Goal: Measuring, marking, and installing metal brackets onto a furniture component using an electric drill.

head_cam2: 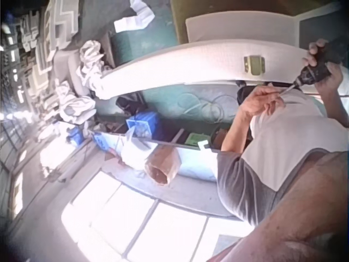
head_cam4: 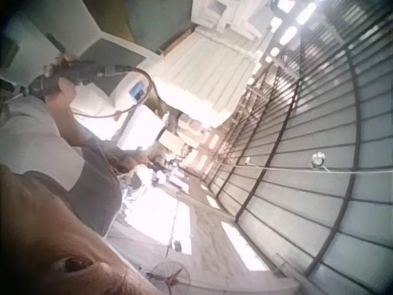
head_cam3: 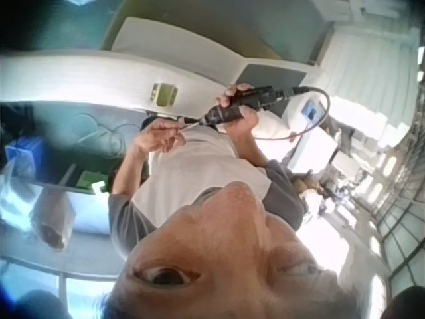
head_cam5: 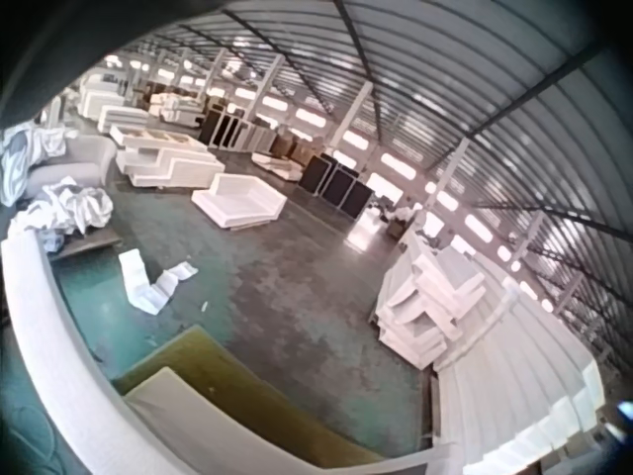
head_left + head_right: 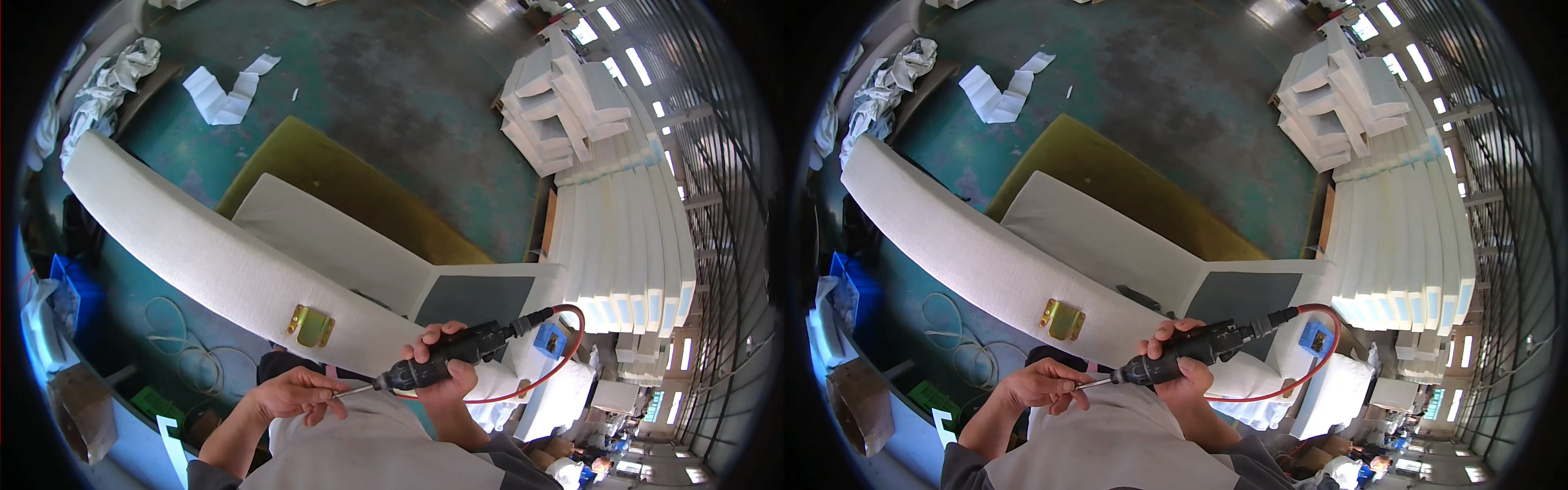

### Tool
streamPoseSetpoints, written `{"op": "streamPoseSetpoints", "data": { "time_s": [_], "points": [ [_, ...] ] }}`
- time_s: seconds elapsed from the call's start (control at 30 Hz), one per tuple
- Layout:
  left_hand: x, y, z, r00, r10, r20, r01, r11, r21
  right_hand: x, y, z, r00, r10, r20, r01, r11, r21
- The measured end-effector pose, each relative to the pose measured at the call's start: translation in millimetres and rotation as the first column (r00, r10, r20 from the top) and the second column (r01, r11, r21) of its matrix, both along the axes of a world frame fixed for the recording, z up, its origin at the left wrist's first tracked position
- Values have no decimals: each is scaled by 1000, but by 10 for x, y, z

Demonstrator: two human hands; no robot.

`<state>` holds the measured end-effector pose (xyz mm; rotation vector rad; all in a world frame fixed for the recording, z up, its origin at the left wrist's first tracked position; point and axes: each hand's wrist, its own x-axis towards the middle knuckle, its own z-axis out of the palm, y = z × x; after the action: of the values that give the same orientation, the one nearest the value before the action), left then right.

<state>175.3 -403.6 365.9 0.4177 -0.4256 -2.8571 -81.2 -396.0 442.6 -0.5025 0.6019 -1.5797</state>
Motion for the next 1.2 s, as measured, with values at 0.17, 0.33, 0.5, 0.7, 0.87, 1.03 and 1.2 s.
{"op": "streamPoseSetpoints", "data": {
  "time_s": [0.17,0.33,0.5,0.7,0.87,1.03,1.2],
  "points": [
    [-61,63,-18,968,137,209,-164,979,120,43,27,4,996,-39,-80,37,999,-15],
    [-350,182,163,826,439,353,-538,801,262,115,-43,214,949,-98,-300,30,974,-223],
    [-586,135,116,778,578,245,-618,638,460,226,-168,320,878,-92,-470,-65,949,-307],
    [-558,49,121,710,670,218,-623,452,638,382,-304,327,738,8,-675,-384,827,-410],
    [-474,-70,168,651,738,178,-630,394,670,535,-486,345,697,32,-716,-478,765,-431],
    [-487,-77,72,613,765,197,-649,345,678,722,-600,241,613,56,-788,-516,784,-345],
    [-505,-122,55,608,773,182,-630,331,703,686,-694,239,605,66,-794,-522,786,-332]
  ]
}}
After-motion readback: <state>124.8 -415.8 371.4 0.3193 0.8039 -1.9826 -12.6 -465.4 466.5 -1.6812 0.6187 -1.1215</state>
